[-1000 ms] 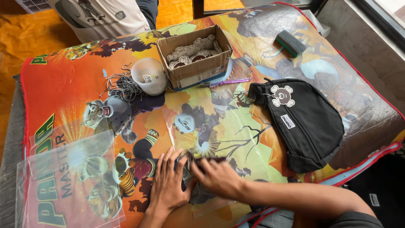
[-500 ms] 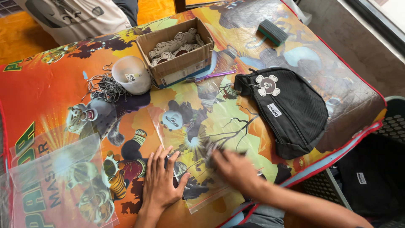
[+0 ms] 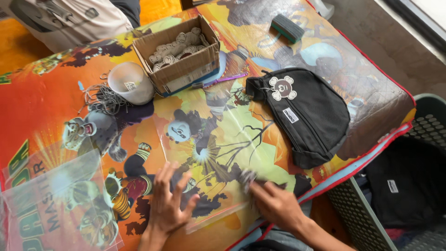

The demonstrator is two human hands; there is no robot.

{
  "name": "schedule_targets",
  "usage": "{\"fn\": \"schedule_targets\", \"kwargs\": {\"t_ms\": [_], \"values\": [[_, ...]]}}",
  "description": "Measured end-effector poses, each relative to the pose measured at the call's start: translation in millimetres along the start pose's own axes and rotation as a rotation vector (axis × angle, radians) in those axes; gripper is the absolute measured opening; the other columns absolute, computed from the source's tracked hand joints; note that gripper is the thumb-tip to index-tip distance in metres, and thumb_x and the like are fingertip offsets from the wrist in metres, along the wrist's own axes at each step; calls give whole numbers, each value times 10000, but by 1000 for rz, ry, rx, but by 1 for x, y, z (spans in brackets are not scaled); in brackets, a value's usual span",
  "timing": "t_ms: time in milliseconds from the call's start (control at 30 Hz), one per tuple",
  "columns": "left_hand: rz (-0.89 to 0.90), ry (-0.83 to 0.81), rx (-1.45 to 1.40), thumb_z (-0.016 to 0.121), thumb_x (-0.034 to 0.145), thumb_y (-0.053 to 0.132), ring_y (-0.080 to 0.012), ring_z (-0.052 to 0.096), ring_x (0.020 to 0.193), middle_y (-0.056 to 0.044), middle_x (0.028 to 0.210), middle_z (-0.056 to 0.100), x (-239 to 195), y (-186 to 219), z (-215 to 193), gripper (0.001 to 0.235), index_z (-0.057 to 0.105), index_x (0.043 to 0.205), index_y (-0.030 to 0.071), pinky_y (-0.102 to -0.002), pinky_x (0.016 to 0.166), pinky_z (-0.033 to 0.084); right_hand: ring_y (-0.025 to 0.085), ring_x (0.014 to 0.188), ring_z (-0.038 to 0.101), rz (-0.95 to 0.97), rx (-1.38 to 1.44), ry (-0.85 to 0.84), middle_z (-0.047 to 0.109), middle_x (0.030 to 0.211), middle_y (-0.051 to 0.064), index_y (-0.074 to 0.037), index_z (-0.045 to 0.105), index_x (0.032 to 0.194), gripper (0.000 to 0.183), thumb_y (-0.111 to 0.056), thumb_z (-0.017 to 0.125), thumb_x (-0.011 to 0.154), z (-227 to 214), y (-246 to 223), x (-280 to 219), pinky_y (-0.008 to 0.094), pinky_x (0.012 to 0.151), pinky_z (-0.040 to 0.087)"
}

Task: The person cleans a black bag with a brush, attaches a bear-shaped keychain to the zipper, and then places the bag into a clear plastic bag. They wipe the plastic bag with a cloth before sealing it.

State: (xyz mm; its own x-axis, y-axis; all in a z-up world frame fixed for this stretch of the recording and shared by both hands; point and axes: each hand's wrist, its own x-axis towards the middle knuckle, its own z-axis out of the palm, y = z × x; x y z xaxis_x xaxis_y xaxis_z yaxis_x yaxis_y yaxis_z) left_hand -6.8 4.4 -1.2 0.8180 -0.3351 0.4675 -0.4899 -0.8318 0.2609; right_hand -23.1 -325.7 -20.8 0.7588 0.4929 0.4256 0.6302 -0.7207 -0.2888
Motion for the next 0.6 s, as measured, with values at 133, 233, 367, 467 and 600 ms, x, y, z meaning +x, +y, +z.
{"fn": "schedule_targets", "kwargs": {"t_ms": [133, 233, 367, 467, 600], "values": [[157, -168, -229, 762, 820, 376, -386, 378, 1425, -169, 1511, 428, -6, 12, -1, 601, 568, 1350, 169, -611, 1165, 327, 314, 563, 607, -97, 389, -353, 613, 868, 45, -211, 680, 1224, 284, -239, 633, 945, -37, 6, 37, 424, 467, 470], [162, -202, -212, 681, 928, 292, -424, 427, 1364, -119, 1437, 537, 3, 25, -9, 318, 671, 1213, 154, -601, 1133, 311, 229, 632, 650, 61, 490, -482, 641, 871, 19, -235, 701, 1245, 311, -262, 652, 939, -69, 27, 72, 364, 580, 491], [72, -143, -419, 631, 960, 133, -294, 662, 895, -75, 974, 702, 25, 42, -33, 72, 666, 971, 71, -440, 837, 505, 160, 819, 694, 71, 589, -273, 706, 941, 33, -130, 710, 1230, 316, -185, 638, 927, -103, 52, 109, 295, 755, 511], [-299, -350, -760, 627, 958, 165, -169, 714, 742, -39, 851, 774, 61, 58, -74, 124, 704, 912, 79, -299, 705, 551, 115, 895, 692, 202, 685, -154, 782, 1056, 46, -64, 733, 1191, 308, -161, 645, 913, -118, 72, 123, 248, 785, 511], [-695, -365, -1675, 624, 965, 134, -262, 691, 677, -188, 787, 684, 86, 25, -76, 176, 648, 915, -33, -447, 561, 631, 176, 988, 672, 432, 970, 30, 734, 1154, 144, 22, 688, 1208, 330, -131, 576, 938, -129, 87, 138, 262, 868, 502]]}}
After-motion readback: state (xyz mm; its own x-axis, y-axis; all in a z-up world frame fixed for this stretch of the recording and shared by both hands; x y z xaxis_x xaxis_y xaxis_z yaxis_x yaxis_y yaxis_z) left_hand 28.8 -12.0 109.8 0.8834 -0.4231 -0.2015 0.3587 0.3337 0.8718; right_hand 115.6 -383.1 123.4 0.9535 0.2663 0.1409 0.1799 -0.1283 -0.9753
